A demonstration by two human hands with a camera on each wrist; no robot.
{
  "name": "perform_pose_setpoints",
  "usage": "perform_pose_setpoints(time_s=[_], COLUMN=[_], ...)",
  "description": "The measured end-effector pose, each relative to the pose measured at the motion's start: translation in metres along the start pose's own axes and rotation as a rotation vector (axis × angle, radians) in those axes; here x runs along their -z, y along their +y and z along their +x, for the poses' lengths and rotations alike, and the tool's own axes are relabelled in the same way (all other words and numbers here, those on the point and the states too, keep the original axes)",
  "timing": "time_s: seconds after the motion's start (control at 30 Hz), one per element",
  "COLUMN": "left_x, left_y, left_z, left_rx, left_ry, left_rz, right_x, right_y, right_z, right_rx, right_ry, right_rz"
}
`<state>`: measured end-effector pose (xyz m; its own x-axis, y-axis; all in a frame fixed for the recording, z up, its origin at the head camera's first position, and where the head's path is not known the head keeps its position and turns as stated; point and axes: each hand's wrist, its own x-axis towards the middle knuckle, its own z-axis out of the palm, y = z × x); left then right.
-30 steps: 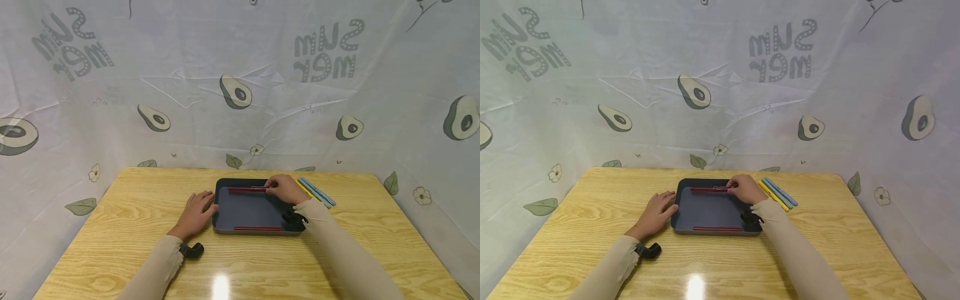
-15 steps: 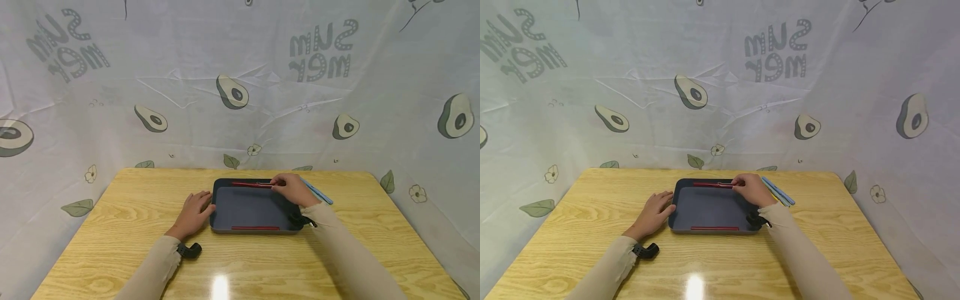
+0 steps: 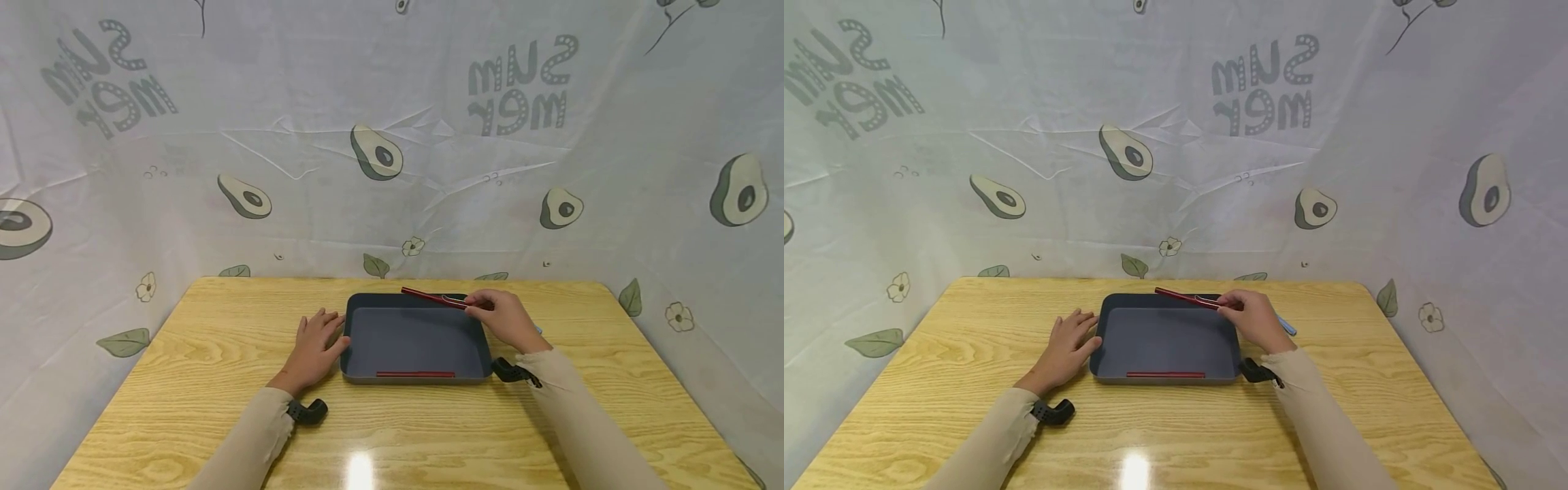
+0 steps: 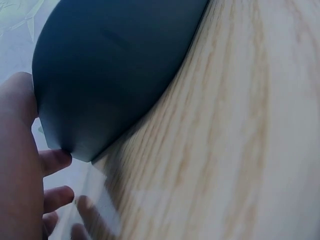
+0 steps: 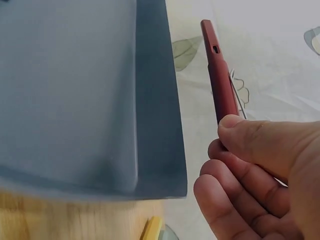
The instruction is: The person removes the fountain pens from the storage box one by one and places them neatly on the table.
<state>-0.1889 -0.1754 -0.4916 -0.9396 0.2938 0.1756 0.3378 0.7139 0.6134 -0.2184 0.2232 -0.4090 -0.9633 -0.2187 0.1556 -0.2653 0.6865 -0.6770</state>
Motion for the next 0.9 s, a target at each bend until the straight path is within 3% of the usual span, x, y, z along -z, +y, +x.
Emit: perform_pose_setpoints(time_s=[0.4,0.57,0.9], left_x=[0.000,-0.001,-0.002], left_y=[0.000,-0.001,-0.002], left_z=[0.001,0.000,0.001], left_rx=[0.020,0.003,0.007], left_ry=[-0.015,0.004,0.005], left_rz=[0.027,0.022,0.017], right_x=[0.004,0.005,0.001], right_y=[0.008,0.014,0.024], right_z=[-0.008,-0.012,-0.018], right_rx=[-0.011,-0.013,0.056], right_ry=[0.092,0.147,0.217], right_rz=[0.013,0.077,0.087])
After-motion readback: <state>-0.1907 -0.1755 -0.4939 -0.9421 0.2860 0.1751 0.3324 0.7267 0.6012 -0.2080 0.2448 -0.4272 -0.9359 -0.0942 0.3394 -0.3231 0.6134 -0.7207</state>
